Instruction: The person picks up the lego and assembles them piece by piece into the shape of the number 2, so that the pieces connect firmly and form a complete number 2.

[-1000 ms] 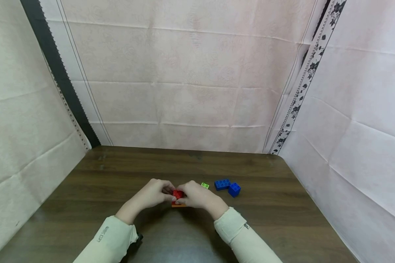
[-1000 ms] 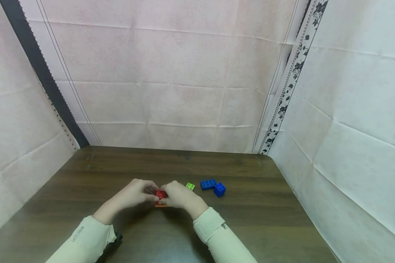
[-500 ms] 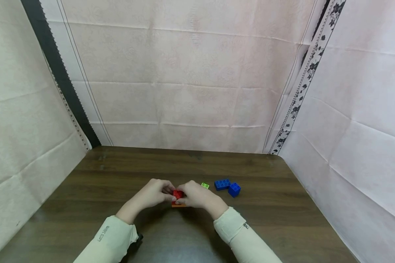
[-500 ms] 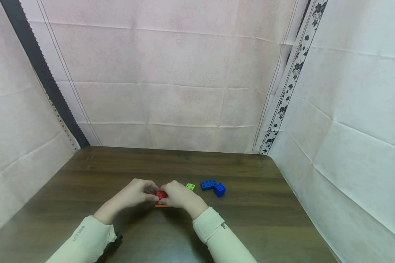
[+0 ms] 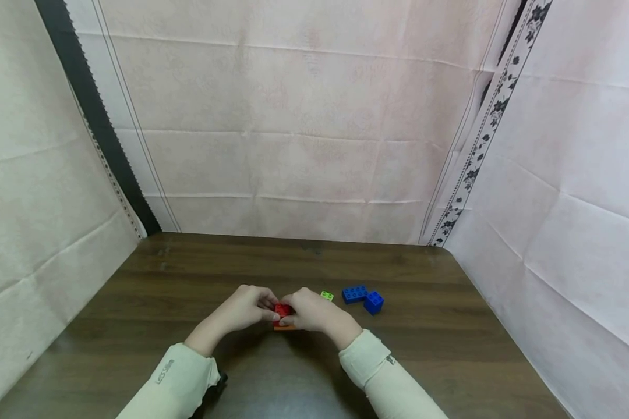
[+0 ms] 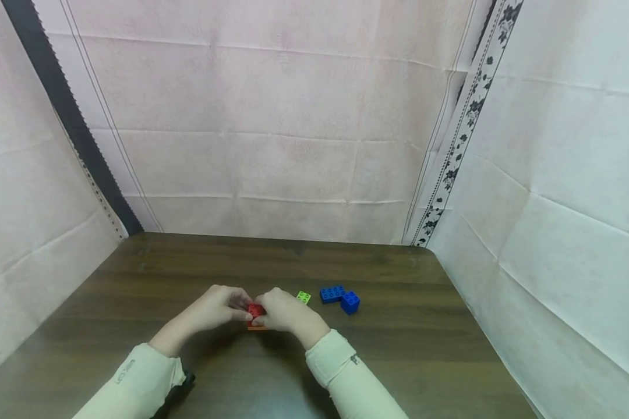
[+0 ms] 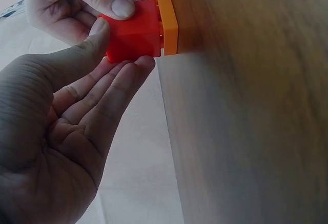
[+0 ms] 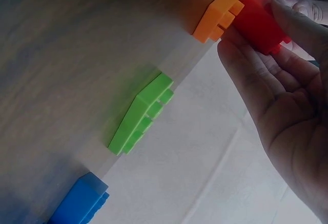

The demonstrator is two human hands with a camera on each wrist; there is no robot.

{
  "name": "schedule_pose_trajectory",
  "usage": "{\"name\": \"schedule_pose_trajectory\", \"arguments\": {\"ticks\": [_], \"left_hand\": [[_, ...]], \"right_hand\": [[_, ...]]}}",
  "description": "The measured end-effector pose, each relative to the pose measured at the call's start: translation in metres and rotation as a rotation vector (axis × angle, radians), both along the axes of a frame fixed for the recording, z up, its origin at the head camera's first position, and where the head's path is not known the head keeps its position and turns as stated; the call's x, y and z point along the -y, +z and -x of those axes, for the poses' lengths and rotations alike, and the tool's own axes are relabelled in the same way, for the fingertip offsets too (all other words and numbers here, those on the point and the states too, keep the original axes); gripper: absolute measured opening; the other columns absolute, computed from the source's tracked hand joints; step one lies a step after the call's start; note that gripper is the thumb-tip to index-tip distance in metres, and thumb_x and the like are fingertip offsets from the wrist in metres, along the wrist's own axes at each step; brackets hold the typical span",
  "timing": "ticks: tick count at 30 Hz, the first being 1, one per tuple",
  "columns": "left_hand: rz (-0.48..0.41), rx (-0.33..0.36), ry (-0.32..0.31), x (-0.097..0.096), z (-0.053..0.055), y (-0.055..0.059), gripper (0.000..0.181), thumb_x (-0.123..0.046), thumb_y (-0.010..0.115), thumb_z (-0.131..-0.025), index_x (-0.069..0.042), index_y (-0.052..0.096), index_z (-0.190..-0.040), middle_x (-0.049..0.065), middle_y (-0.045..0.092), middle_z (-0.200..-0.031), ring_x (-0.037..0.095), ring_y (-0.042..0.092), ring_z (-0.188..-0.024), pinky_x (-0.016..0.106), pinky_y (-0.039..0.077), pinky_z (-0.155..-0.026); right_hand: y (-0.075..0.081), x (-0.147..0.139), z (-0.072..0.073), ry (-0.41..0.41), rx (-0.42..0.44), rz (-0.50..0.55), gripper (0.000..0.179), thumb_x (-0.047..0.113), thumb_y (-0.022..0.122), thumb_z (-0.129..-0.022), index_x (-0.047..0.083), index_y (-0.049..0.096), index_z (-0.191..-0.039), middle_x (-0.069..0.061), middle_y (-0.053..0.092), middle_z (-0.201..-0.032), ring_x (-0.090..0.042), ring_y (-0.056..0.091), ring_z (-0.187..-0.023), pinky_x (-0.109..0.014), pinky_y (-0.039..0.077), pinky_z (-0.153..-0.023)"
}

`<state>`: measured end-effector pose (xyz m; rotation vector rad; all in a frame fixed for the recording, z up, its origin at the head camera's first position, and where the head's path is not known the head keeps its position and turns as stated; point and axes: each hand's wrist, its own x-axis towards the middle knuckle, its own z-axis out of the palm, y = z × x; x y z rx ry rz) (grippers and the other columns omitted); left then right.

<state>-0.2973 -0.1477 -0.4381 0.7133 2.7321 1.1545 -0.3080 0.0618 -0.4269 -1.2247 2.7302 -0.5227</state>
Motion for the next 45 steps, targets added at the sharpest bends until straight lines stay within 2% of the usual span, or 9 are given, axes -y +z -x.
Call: {"name": "schedule_pose_trajectory", "arguments": {"ticks": [14,27,39,45], "left_hand": [[-0.006,-0.004,0.008,0.0006,0.0009,-0.0044,0.017,-0.020,0.083,-0.085,-0.014,0.073,-0.098,-0.007,0.071,-0.087,0.009,0.067,-0.082,0.031,0.057,-0.073],[-0.012,-0.008,0.015,-0.0001,0.0006,-0.0047,0.015,-0.019,0.084,-0.084,-0.015,0.074,-0.095,-0.008,0.071,-0.085,0.009,0.067,-0.079,0.030,0.056,-0.070],[0.010,0.006,0.051,-0.0044,-0.0014,-0.0003,0.013,-0.018,0.084,-0.083,-0.016,0.075,-0.093,-0.007,0.071,-0.084,0.009,0.066,-0.078,0.032,0.057,-0.072],[0.010,-0.008,0.041,-0.0038,-0.0014,-0.0006,0.012,-0.017,0.084,-0.083,-0.015,0.075,-0.092,-0.007,0.071,-0.083,0.009,0.065,-0.077,0.032,0.056,-0.070]], "right_hand": [[0.0028,0.0025,-0.0039,-0.029,0.006,-0.020,0.013,0.023,0.075,-0.093,0.014,0.073,-0.102,0.010,0.068,-0.084,-0.001,0.058,-0.068,-0.017,0.053,-0.071],[-0.0010,0.0034,-0.0012,-0.038,0.016,-0.019,0.014,0.023,0.075,-0.093,0.013,0.073,-0.103,0.009,0.069,-0.084,0.000,0.058,-0.068,-0.017,0.053,-0.072],[0.0056,0.0053,-0.0014,-0.043,-0.002,-0.049,0.014,0.026,0.078,-0.090,0.014,0.073,-0.096,0.012,0.062,-0.075,-0.004,0.055,-0.063,-0.016,0.050,-0.064],[0.0039,0.0059,0.0031,-0.036,-0.005,-0.045,0.016,0.027,0.080,-0.089,0.014,0.073,-0.095,0.011,0.061,-0.074,-0.006,0.054,-0.063,-0.017,0.048,-0.062]]}}
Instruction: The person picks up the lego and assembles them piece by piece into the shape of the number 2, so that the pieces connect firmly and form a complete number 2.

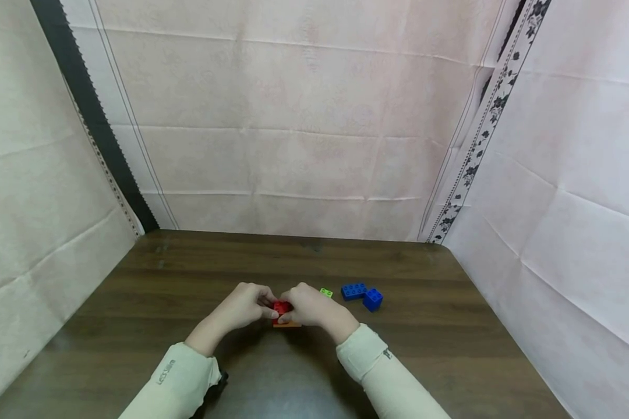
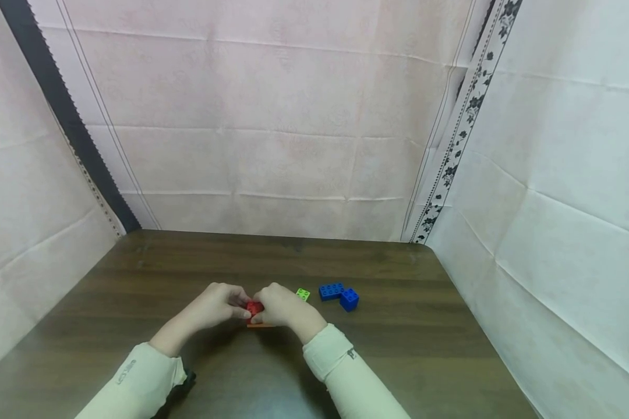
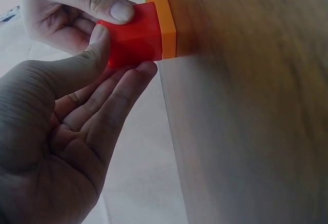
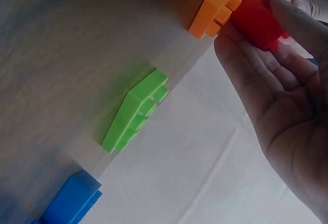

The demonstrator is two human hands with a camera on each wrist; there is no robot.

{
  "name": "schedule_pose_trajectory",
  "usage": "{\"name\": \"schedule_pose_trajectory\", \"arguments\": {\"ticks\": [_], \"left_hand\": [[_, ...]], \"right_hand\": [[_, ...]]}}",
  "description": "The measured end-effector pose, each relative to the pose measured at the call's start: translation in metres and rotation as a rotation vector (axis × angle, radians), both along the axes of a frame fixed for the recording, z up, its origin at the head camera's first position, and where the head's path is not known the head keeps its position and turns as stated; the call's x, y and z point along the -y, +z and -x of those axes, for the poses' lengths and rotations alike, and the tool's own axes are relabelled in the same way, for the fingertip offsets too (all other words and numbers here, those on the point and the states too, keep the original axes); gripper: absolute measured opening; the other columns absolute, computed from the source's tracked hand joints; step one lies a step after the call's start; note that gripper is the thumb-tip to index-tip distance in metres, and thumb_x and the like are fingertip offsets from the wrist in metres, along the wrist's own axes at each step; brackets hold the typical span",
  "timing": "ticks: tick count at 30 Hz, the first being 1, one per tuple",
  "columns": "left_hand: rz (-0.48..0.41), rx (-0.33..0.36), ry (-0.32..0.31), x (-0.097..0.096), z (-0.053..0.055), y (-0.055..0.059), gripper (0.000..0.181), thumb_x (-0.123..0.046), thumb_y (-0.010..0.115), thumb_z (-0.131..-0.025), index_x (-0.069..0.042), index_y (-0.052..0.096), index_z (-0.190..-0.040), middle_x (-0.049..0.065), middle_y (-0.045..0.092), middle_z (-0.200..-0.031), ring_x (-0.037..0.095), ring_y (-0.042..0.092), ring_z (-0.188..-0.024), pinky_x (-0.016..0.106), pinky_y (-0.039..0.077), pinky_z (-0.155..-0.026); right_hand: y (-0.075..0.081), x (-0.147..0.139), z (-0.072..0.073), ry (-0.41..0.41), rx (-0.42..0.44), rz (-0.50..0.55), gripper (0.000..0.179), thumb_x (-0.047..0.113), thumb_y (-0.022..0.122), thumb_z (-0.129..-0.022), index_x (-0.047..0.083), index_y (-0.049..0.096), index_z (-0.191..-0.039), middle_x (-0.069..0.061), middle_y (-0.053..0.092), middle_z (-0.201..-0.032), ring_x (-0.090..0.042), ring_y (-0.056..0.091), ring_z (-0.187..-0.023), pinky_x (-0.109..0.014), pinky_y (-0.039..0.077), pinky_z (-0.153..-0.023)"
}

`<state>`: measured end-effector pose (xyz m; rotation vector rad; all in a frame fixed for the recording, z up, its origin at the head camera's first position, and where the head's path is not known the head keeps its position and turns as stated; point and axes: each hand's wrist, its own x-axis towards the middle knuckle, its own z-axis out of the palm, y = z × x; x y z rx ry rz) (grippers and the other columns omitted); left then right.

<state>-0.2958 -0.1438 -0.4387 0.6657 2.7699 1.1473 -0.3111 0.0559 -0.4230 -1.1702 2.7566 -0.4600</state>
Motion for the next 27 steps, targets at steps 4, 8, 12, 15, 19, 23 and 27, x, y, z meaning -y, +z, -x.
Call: {"name": "schedule_pose_trajectory", "arguments": {"ticks": [4,8,12,15,19,23,27], "left_hand": [[0.005,0.000,0.000,0.0004,0.0001,0.0005,0.012,-0.017,0.084,-0.083,-0.015,0.075,-0.092,-0.007,0.071,-0.083,0.009,0.065,-0.076,0.033,0.056,-0.070],[0.007,0.003,0.004,0.0001,-0.0004,0.0002,0.013,-0.017,0.084,-0.083,-0.015,0.075,-0.091,-0.007,0.071,-0.083,0.010,0.065,-0.076,0.033,0.056,-0.069],[0.007,0.002,0.009,-0.0005,-0.0005,0.0008,0.013,-0.016,0.084,-0.083,-0.015,0.075,-0.092,-0.006,0.071,-0.083,0.010,0.065,-0.076,0.034,0.056,-0.071],[0.011,0.002,0.015,-0.0012,-0.0008,0.0018,0.012,-0.016,0.084,-0.083,-0.015,0.075,-0.091,-0.007,0.071,-0.083,0.010,0.065,-0.076,0.034,0.057,-0.071],[0.013,0.011,0.027,-0.0016,-0.0010,0.0018,0.013,-0.017,0.084,-0.083,-0.016,0.075,-0.092,-0.007,0.071,-0.083,0.010,0.065,-0.076,0.033,0.056,-0.071],[0.009,0.016,0.038,-0.0017,-0.0008,0.0002,0.013,-0.017,0.084,-0.083,-0.016,0.075,-0.092,-0.007,0.071,-0.083,0.011,0.065,-0.075,0.032,0.056,-0.069],[0.012,0.009,0.042,-0.0017,-0.0002,-0.0010,0.012,-0.017,0.084,-0.083,-0.016,0.075,-0.091,-0.007,0.070,-0.082,0.011,0.064,-0.075,0.033,0.055,-0.068]], "right_hand": [[-0.0001,0.0003,0.0007,-0.004,0.007,0.001,0.017,0.028,0.080,-0.088,0.015,0.073,-0.096,0.011,0.061,-0.074,-0.006,0.054,-0.064,-0.017,0.048,-0.063],[0.0006,0.0001,-0.0013,-0.012,0.019,0.004,0.019,0.028,0.080,-0.088,0.014,0.073,-0.098,0.011,0.062,-0.075,-0.006,0.055,-0.064,-0.017,0.049,-0.063],[0.0002,-0.0001,-0.0015,-0.010,0.014,0.007,0.018,0.028,0.079,-0.089,0.013,0.073,-0.099,0.011,0.062,-0.076,-0.006,0.055,-0.064,-0.017,0.049,-0.064],[-0.0006,-0.0004,-0.0010,-0.012,0.010,0.010,0.018,0.028,0.079,-0.089,0.013,0.073,-0.098,0.011,0.063,-0.075,-0.005,0.056,-0.064,-0.017,0.050,-0.064],[-0.0016,-0.0009,-0.0008,-0.013,0.005,0.010,0.019,0.028,0.079,-0.089,0.013,0.073,-0.099,0.011,0.063,-0.076,-0.005,0.056,-0.063,-0.016,0.050,-0.064],[-0.0028,-0.0010,-0.0009,-0.010,-0.003,0.009,0.019,0.028,0.078,-0.090,0.013,0.073,-0.100,0.011,0.063,-0.076,-0.005,0.055,-0.063,-0.016,0.049,-0.063],[-0.0032,-0.0011,-0.0018,-0.008,-0.004,0.016,0.017,0.027,0.078,-0.090,0.013,0.074,-0.100,0.011,0.064,-0.077,-0.004,0.056,-0.063,-0.016,0.050,-0.064]]}}
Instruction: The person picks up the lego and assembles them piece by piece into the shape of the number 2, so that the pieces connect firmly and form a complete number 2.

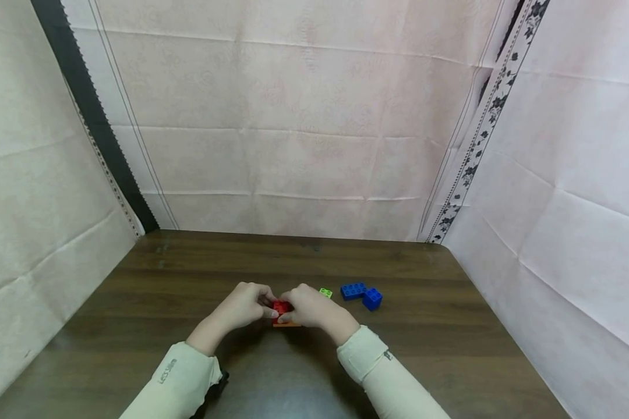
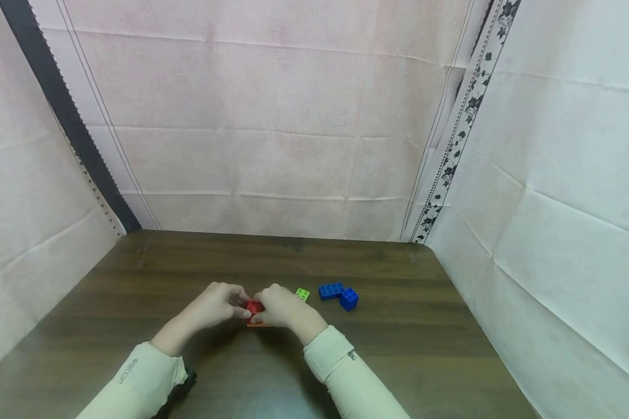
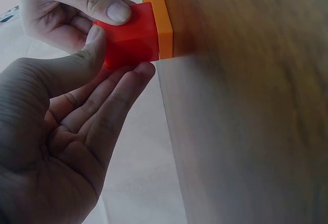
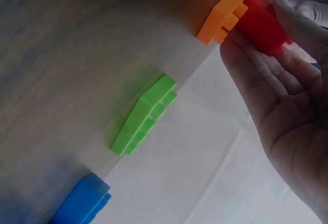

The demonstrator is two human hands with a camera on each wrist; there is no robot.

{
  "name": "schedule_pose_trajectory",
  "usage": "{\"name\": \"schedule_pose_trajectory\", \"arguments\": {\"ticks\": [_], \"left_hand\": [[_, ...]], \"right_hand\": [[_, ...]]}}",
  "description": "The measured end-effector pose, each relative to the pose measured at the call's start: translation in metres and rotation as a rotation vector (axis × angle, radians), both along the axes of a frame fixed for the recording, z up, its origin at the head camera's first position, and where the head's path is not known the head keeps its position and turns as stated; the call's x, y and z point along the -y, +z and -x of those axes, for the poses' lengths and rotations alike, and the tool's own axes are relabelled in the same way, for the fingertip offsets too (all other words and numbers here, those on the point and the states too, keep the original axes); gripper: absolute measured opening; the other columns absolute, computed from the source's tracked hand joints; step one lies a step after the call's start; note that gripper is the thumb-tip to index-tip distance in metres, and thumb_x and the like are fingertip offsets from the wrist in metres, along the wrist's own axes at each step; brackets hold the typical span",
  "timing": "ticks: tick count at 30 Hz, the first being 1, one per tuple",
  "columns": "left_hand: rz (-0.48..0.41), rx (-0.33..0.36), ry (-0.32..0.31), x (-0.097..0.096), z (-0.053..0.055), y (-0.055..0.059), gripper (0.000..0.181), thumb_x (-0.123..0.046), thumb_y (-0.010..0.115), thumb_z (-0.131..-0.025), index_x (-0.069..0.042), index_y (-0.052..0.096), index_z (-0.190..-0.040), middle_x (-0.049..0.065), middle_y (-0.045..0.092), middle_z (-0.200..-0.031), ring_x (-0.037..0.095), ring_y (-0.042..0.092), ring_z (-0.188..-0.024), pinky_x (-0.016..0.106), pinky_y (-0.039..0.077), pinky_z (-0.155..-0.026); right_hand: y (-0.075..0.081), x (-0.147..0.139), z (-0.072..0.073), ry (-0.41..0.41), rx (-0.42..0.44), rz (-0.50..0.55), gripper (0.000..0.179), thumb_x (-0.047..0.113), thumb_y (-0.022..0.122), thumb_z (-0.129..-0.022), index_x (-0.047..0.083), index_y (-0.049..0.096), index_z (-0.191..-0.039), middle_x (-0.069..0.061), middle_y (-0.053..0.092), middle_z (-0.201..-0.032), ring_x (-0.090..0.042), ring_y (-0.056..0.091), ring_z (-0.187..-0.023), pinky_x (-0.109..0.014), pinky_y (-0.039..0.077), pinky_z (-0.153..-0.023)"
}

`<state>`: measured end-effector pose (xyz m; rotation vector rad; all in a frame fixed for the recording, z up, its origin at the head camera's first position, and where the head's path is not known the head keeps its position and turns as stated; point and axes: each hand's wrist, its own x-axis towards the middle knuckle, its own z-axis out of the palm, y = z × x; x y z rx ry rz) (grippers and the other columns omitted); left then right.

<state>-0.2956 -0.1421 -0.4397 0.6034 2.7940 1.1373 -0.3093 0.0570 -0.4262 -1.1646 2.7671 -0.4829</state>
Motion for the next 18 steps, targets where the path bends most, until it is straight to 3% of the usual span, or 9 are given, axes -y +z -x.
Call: {"name": "schedule_pose_trajectory", "arguments": {"ticks": [18], "left_hand": [[-0.002,-0.011,-0.013,-0.0009,-0.0013,0.0010,0.012,-0.015,0.083,-0.083,-0.016,0.073,-0.089,-0.007,0.070,-0.083,0.010,0.064,-0.076,0.032,0.055,-0.068]], "right_hand": [[-0.0016,-0.0029,-0.0015,0.004,0.029,0.044,0.012,0.022,0.076,-0.092,0.014,0.071,-0.100,0.010,0.065,-0.080,-0.003,0.057,-0.064,-0.016,0.052,-0.068]]}}
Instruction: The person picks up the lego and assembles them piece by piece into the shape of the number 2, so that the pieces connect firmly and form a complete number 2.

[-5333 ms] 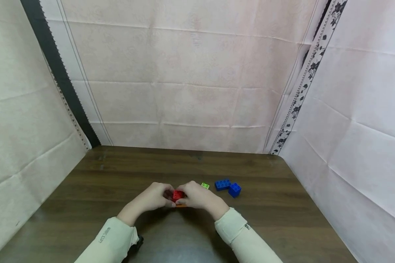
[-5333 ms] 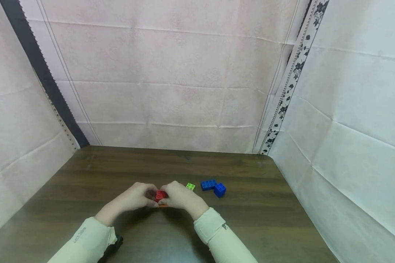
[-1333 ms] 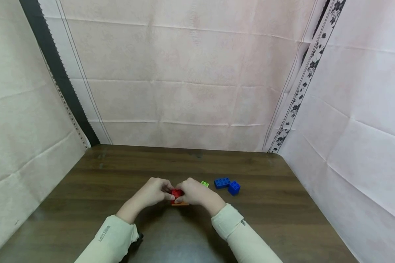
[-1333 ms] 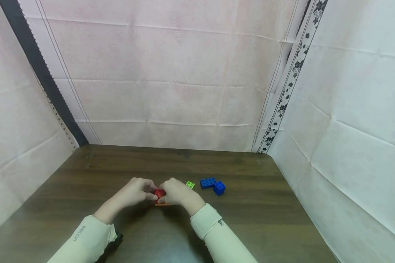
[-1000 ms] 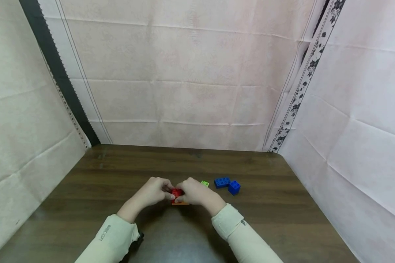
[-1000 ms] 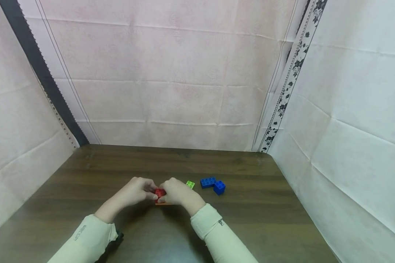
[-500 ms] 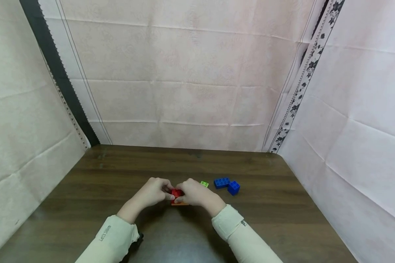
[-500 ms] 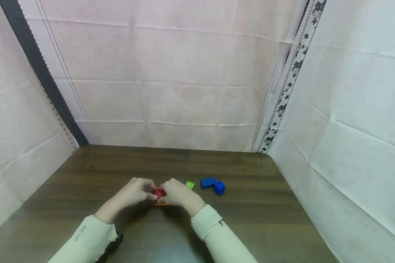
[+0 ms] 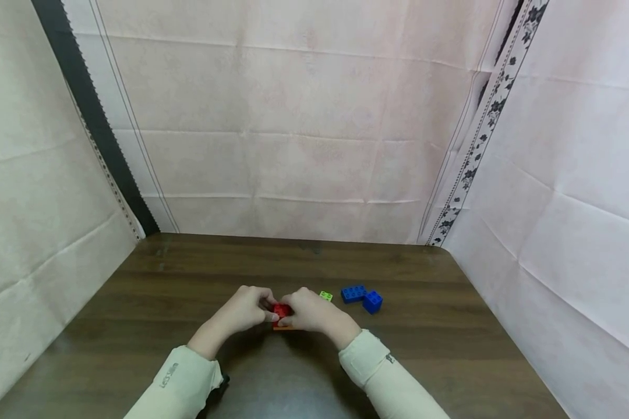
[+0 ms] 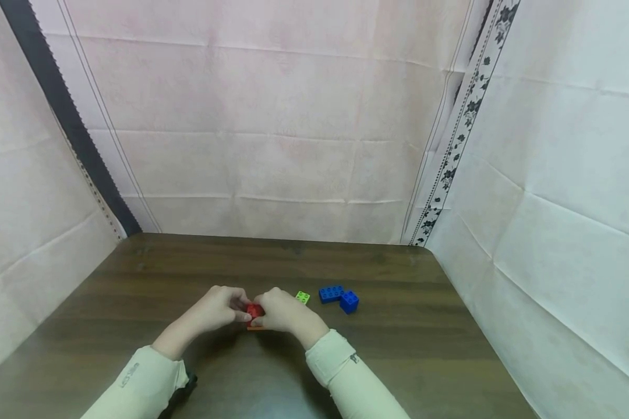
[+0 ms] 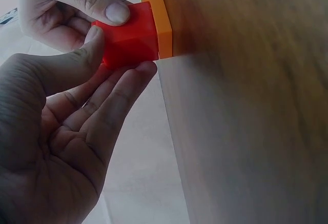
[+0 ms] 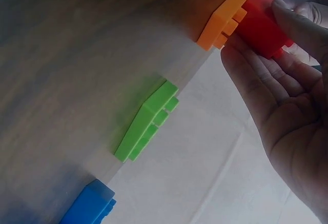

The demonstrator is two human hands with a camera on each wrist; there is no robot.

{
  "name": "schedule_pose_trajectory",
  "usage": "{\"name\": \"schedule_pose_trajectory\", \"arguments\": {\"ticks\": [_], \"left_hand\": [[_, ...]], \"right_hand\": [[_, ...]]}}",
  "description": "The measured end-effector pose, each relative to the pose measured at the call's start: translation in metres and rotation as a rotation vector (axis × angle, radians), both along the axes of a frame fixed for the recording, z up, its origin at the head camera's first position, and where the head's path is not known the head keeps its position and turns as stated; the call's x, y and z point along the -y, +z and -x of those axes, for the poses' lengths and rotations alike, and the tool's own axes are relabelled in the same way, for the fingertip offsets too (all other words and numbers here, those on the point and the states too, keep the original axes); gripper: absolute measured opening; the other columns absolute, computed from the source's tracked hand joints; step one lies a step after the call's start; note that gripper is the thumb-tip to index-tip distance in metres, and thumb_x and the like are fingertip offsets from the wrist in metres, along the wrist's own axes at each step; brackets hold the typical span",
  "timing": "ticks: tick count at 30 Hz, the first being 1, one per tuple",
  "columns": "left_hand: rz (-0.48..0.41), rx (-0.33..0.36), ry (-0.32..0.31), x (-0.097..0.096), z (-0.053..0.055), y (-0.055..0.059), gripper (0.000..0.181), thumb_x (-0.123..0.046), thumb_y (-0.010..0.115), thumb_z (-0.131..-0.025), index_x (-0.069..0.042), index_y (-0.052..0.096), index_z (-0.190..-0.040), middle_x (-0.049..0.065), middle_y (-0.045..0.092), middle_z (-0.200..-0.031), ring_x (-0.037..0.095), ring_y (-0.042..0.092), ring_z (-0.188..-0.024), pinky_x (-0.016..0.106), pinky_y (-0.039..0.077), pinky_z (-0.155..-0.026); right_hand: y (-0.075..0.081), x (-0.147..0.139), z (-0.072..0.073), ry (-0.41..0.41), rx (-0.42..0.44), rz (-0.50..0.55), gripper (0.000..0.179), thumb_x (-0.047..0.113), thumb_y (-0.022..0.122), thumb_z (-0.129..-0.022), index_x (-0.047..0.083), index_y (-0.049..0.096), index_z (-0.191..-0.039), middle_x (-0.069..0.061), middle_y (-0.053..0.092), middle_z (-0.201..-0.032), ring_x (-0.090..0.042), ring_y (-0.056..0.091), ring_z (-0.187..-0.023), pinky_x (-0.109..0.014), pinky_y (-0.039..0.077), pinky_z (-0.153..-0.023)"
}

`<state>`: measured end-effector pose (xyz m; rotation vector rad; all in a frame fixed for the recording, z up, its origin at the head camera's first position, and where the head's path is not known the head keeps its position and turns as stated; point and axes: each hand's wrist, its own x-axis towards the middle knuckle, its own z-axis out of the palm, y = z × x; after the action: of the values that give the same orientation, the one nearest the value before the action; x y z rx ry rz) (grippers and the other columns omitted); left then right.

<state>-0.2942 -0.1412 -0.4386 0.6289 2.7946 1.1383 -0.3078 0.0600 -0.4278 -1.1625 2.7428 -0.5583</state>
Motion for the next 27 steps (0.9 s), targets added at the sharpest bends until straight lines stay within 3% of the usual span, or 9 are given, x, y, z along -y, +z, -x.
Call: {"name": "schedule_pose_trajectory", "arguments": {"ticks": [13,22,27], "left_hand": [[0.025,-0.023,-0.015,-0.002,-0.001,-0.001,0.011,-0.016,0.081,-0.085,-0.017,0.072,-0.090,-0.008,0.069,-0.083,0.009,0.064,-0.076,0.032,0.055,-0.068],[0.025,-0.006,0.001,-0.002,-0.002,0.000,0.011,-0.017,0.081,-0.086,-0.017,0.072,-0.092,-0.008,0.069,-0.084,0.009,0.064,-0.077,0.031,0.056,-0.069],[0.021,-0.001,0.013,-0.002,-0.003,0.001,0.012,-0.016,0.082,-0.085,-0.016,0.072,-0.092,-0.007,0.069,-0.083,0.009,0.064,-0.076,0.032,0.056,-0.069]], "right_hand": [[-0.001,-0.003,-0.002,0.037,-0.025,0.020,0.015,0.022,0.076,-0.092,0.013,0.071,-0.102,0.012,0.062,-0.078,-0.002,0.052,-0.062,-0.016,0.048,-0.059],[-0.003,-0.012,0.000,0.032,-0.001,0.050,0.020,0.025,0.077,-0.092,0.014,0.072,-0.107,0.011,0.068,-0.087,0.000,0.058,-0.068,-0.015,0.051,-0.066],[-0.001,-0.019,-0.001,0.021,0.011,0.049,0.025,0.024,0.076,-0.092,0.010,0.072,-0.113,0.004,0.073,-0.096,0.003,0.063,-0.077,-0.016,0.053,-0.072]]}}
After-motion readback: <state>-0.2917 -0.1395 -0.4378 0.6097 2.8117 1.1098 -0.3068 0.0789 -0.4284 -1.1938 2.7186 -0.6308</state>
